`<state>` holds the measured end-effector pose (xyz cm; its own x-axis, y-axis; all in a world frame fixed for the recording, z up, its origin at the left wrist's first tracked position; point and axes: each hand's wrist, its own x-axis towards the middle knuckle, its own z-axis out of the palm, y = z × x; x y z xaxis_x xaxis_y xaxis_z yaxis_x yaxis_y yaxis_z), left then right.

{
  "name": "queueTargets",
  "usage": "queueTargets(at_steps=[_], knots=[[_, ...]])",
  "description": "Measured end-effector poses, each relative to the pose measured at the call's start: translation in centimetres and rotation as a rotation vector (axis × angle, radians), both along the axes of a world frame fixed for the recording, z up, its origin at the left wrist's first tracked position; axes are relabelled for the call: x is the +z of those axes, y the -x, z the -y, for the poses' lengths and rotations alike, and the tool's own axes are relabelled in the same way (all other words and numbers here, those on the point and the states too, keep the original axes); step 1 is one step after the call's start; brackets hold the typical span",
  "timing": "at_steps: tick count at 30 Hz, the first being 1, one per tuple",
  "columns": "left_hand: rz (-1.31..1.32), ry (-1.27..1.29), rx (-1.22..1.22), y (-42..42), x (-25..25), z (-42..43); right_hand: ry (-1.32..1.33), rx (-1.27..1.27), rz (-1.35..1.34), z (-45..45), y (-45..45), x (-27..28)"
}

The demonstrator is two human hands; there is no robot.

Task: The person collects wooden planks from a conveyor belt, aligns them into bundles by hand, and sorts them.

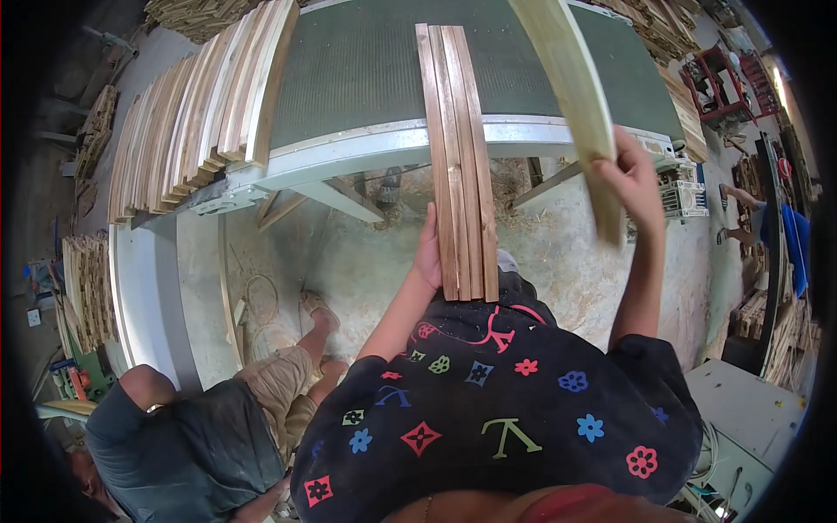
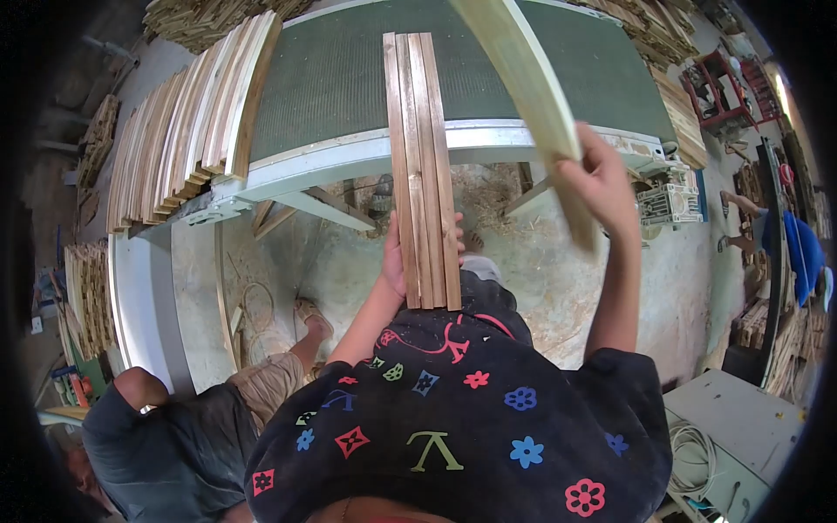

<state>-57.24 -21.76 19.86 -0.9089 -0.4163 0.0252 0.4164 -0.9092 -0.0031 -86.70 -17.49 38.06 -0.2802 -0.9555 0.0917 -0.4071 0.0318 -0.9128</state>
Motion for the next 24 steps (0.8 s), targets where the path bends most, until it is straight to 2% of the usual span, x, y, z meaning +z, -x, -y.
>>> queueTargets(at_steps=[2,4,6,8,10,11,12,13,14,16,17,18,19,21,23,24], knots=[[0.006,0.001,-0.002,0.2,0.4,-0.1,-0.121,-0.166,-0.157,0.6,2.4,0.7],[0.055,-0.047,0.007,0.6,1.9,-0.2,0.132,-0.201,-0.738,2.1,2.5,1.0],[0.083,-0.024,0.019,0.9,2.3,-0.1,0.241,-0.165,-0.614,4.1,0.7,1.0],[0.115,-0.027,0.045,1.0,1.9,-0.3,0.36,0.007,-0.638,6.7,0.3,-1.5],[0.15,-0.077,0.07,1.2,2.7,-0.3,0.325,0.162,-0.458,9.5,-1.4,-3.7],[0.22,-0.029,0.07,1.1,2.7,-0.2,0.247,0.194,-0.541,10.9,-2.1,-5.2],[0.291,0.014,0.074,0.8,2.1,-0.2,0.062,0.244,-0.484,11.6,-4.0,-5.2],[0.365,0.054,0.084,0.6,1.5,-0.2,0.167,0.23,-0.362,12.4,-4.9,-7.4],[0.359,0.028,0.062,0.7,0.8,-0.4,0.047,0.198,-0.142,12.3,-6.3,-7.0],[0.348,-0.027,0.046,1.3,-0.5,-0.6,0.043,0.045,-0.044,10.9,-8.9,-5.9],[0.333,-0.009,0.052,1.7,-0.9,-0.7,-0.079,0.026,-0.05,9.9,-10.2,-5.8],[0.38,-0.019,0.078,2.6,-1.2,-1.1,-0.052,0.076,-0.382,8.9,-11.5,-6.2],[0.429,-0.036,0.102,3.4,-1.4,-1.5,-0.221,0.05,-0.575,7.5,-14.5,-4.6],[0.398,-0.139,0.122,4.0,-1.7,-1.9,-0.238,-0.037,-0.803,7.8,-16.6,-5.4],[0.357,-0.191,0.112,2.7,-1.0,-0.7,-0.078,-0.018,-0.793,9.4,-16.0,-6.9],[0.34,-0.208,0.095,1.4,-0.1,-0.5,-0.087,0.005,-0.766,10.5,-16.7,-6.6]])
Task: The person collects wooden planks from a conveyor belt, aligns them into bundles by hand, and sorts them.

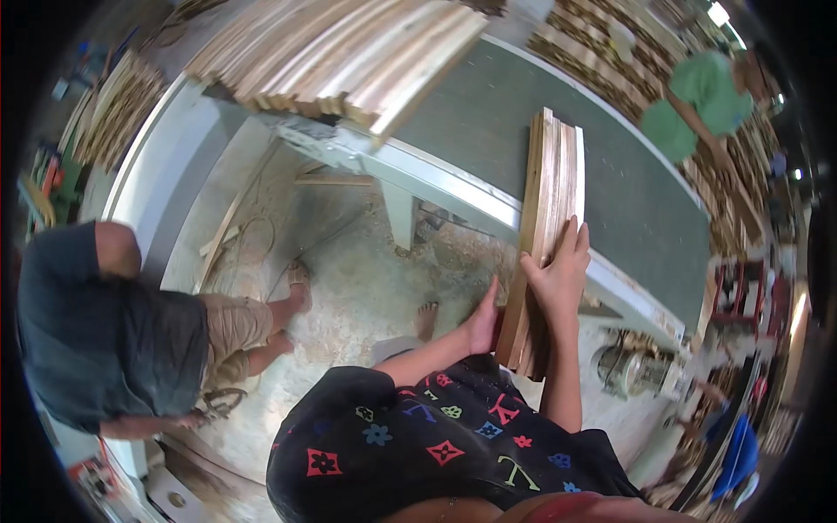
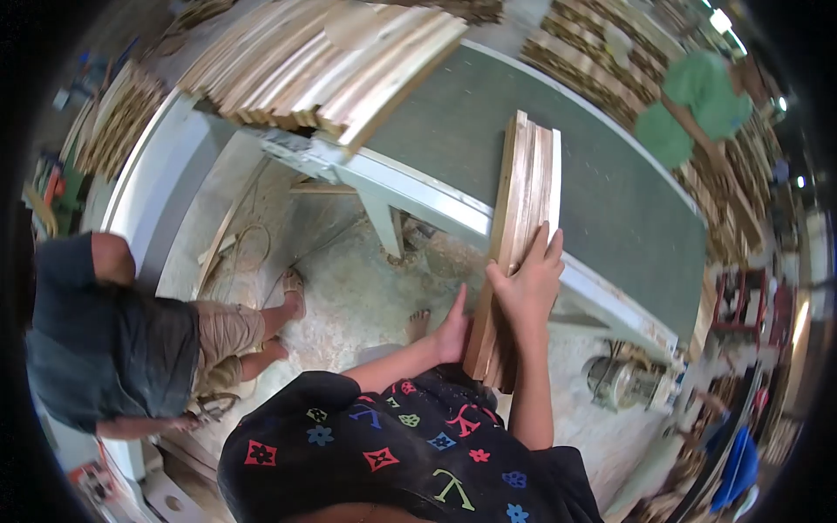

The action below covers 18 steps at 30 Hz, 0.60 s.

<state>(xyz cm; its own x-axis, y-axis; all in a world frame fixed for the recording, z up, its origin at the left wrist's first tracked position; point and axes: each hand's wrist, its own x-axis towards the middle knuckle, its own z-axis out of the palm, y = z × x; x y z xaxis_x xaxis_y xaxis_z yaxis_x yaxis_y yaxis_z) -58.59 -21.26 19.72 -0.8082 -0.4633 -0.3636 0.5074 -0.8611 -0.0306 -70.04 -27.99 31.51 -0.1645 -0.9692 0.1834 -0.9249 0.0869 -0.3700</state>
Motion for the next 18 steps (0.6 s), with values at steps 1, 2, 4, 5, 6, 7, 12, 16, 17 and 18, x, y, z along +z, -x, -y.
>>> queueTargets(at_steps=[1,2,4,5,6,7,12,16,17,18], knots=[[-0.013,-0.012,-0.015,-1.4,0.6,0.1,-0.051,-0.011,0.005,1.6,-0.9,0.4],[0.018,0.041,-0.013,-2.4,0.0,0.0,-0.089,-0.014,0.01,3.7,-2.0,0.9],[0.108,0.151,0.08,-4.9,-3.1,-0.5,-0.09,0.021,-0.004,9.6,-4.3,1.2],[0.083,0.156,0.171,-6.6,-5.0,-1.2,-0.152,0.059,0.086,12.4,-5.9,3.1],[0.109,0.136,0.234,-8.7,-6.9,-1.8,-0.113,0.039,0.046,16.6,-7.2,1.9],[0.235,0.177,0.327,-11.0,-6.6,-3.2,-0.145,0.042,0.09,21.1,-8.0,1.0],[0.92,0.034,0.722,-19.7,-13.8,-15.2,-0.149,0.002,0.207,36.3,-14.1,-3.0],[1.174,-0.604,1.127,-19.2,-23.7,-31.2,0.049,-0.015,0.399,34.5,-13.0,-5.2],[1.298,-0.626,1.036,-18.0,-26.5,-35.8,0.193,0.021,0.606,34.4,-11.5,-8.3],[1.417,-0.654,0.936,-16.8,-28.8,-40.1,0.339,0.058,0.809,34.8,-10.8,-10.6]])
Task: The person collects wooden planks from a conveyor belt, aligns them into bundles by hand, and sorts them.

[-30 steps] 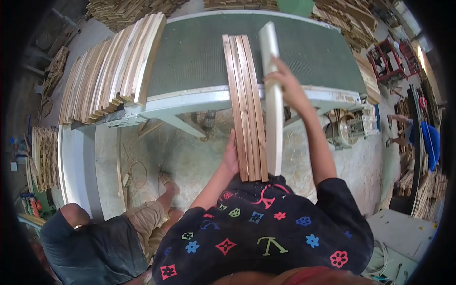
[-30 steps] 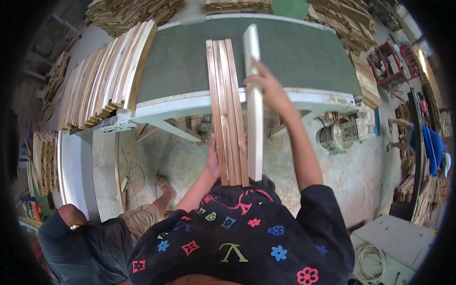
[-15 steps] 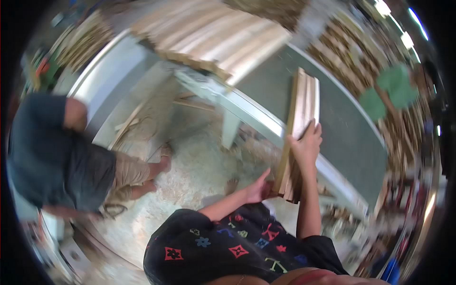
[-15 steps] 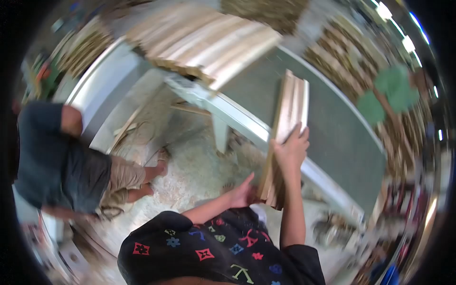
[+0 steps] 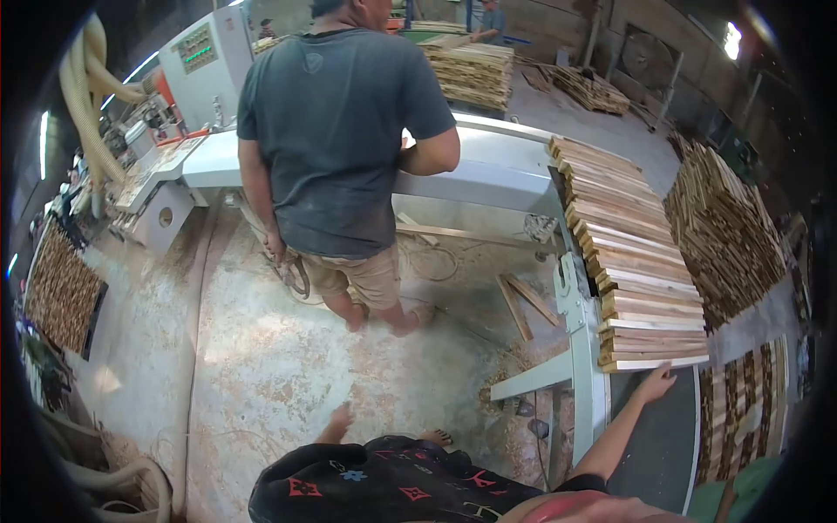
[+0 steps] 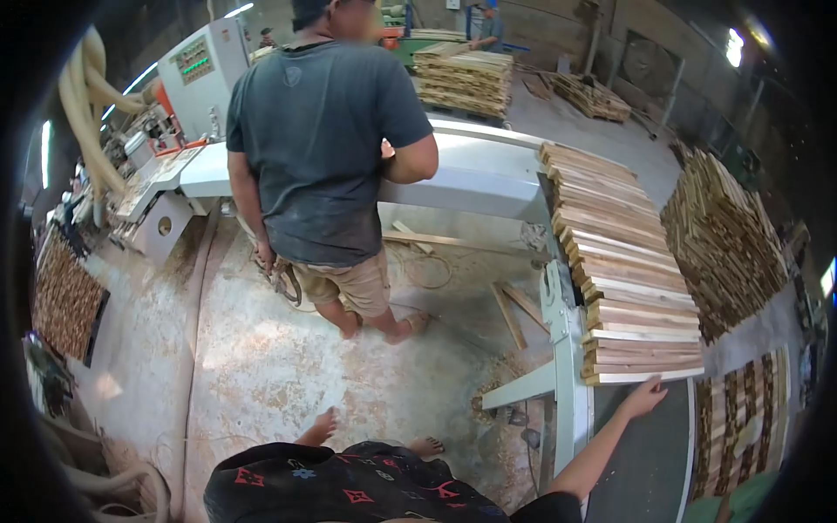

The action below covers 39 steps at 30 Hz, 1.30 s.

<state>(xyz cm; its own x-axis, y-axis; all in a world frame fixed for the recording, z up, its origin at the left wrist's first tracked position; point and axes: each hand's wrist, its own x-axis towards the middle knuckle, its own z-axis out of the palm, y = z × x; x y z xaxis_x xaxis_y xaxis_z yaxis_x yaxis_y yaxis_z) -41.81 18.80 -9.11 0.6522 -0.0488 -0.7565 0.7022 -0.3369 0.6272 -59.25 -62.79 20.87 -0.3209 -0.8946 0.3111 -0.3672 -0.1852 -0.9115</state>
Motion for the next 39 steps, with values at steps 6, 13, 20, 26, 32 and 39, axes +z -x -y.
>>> queueTargets(at_steps=[6,13,20,26,32,39], knots=[[-0.368,-0.428,-0.029,6.3,5.2,-4.5,0.175,0.174,-0.008,-3.3,0.0,1.1],[0.012,-0.12,-0.686,5.8,9.8,11.3,0.125,0.181,-0.016,-4.5,-0.3,2.8],[0.289,0.399,-0.664,4.6,19.7,27.5,0.207,0.198,0.019,-2.5,-0.1,1.2],[0.846,1.003,-0.636,2.7,48.1,32.7,0.159,0.247,0.094,-3.1,-0.4,1.4],[1.632,1.775,-0.704,6.3,66.8,33.5,0.155,0.27,0.083,-2.6,0.0,0.7],[2.455,1.732,-0.353,1.3,67.0,37.4,0.108,0.234,0.085,-3.4,-0.2,1.8]])
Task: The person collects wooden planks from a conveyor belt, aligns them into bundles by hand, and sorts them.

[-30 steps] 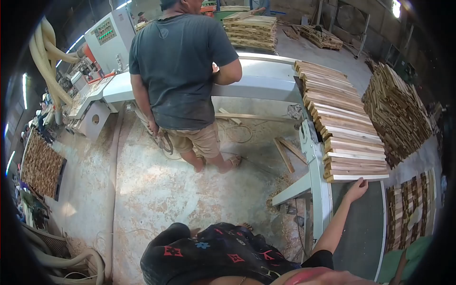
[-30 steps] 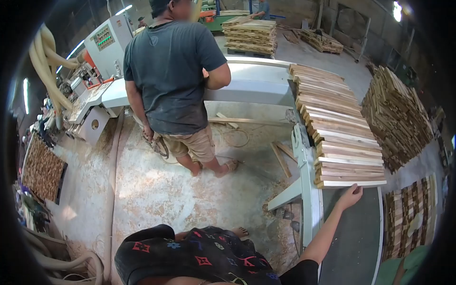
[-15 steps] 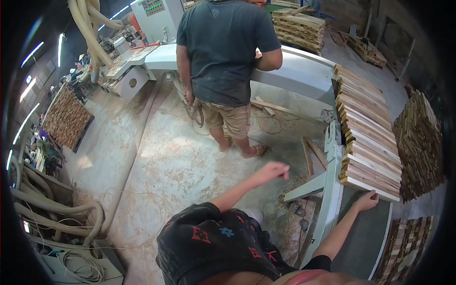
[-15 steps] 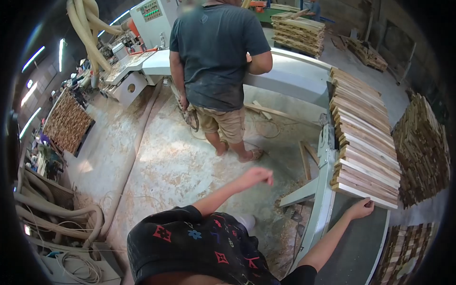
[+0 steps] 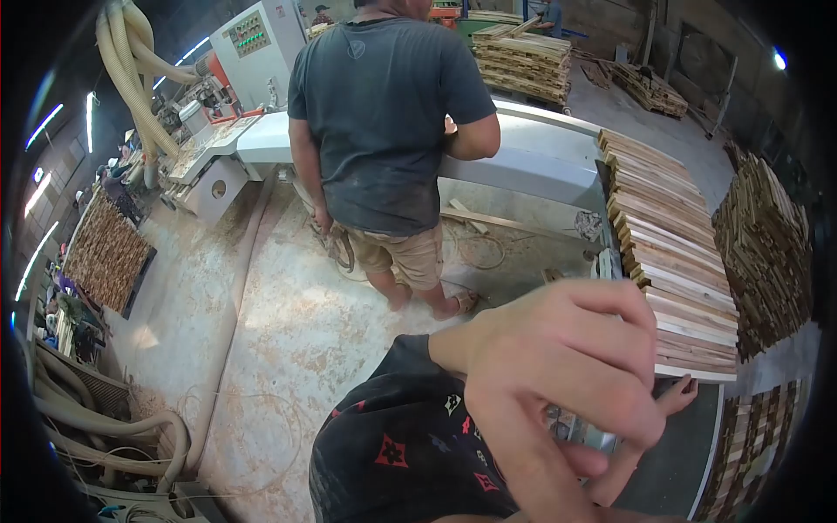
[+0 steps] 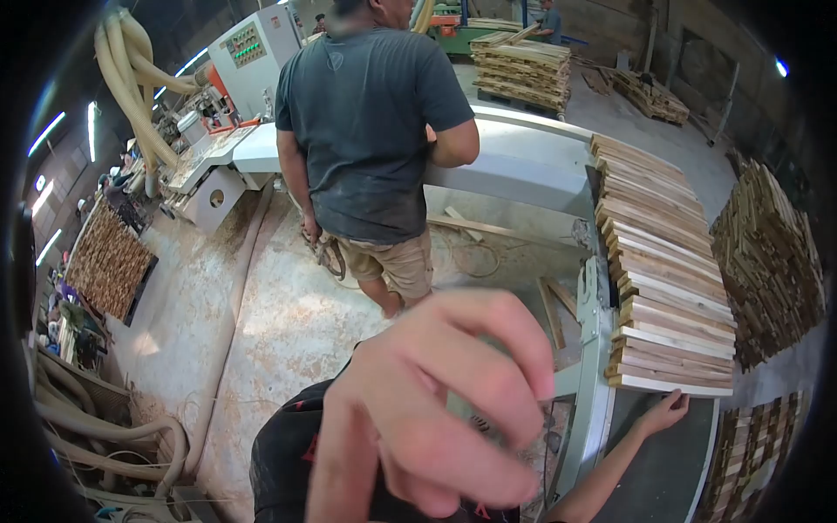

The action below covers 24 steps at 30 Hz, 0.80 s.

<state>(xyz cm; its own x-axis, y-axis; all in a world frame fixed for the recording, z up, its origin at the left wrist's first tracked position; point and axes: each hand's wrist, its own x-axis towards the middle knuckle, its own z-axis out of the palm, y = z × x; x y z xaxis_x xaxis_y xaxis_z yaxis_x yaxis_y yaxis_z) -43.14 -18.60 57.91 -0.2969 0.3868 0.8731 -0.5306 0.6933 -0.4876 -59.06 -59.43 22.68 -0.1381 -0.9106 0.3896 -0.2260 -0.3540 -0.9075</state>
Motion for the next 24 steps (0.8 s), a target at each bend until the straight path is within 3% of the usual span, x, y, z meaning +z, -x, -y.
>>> queueTargets(at_steps=[4,8,12,14,17,18,20,22,24], knots=[[0.175,-0.021,0.301,-5.3,0.5,-2.5,-0.029,0.008,0.069,0.2,-0.1,0.0],[-0.204,-0.269,0.137,-2.5,-1.6,-2.2,-0.002,-0.034,0.011,0.4,-0.2,-0.3],[-0.147,-0.49,-0.179,-2.0,-2.5,0.2,0.014,-0.002,0.102,1.8,0.2,-2.0],[-0.064,-0.634,-0.399,-1.4,-3.1,2.2,0.108,0.052,-0.044,1.0,0.4,-1.7],[0.023,-0.814,-0.447,0.3,-3.7,5.6,-0.117,0.394,-0.006,-10.5,0.8,6.6],[0.078,-0.907,-0.393,1.2,-4.3,7.0,-0.051,0.416,-0.173,-12.8,2.3,7.1],[0.241,-1.101,-0.195,3.2,-6.3,10.3,-0.286,0.662,-0.105,-17.7,6.5,7.8],[0.237,-1.612,-0.119,5.7,-10.7,11.5,-0.396,0.882,-0.145,-21.8,12.0,9.2],[0.457,-1.915,0.004,5.3,-16.7,11.2,-0.567,0.81,-0.25,-24.3,17.8,10.2]])
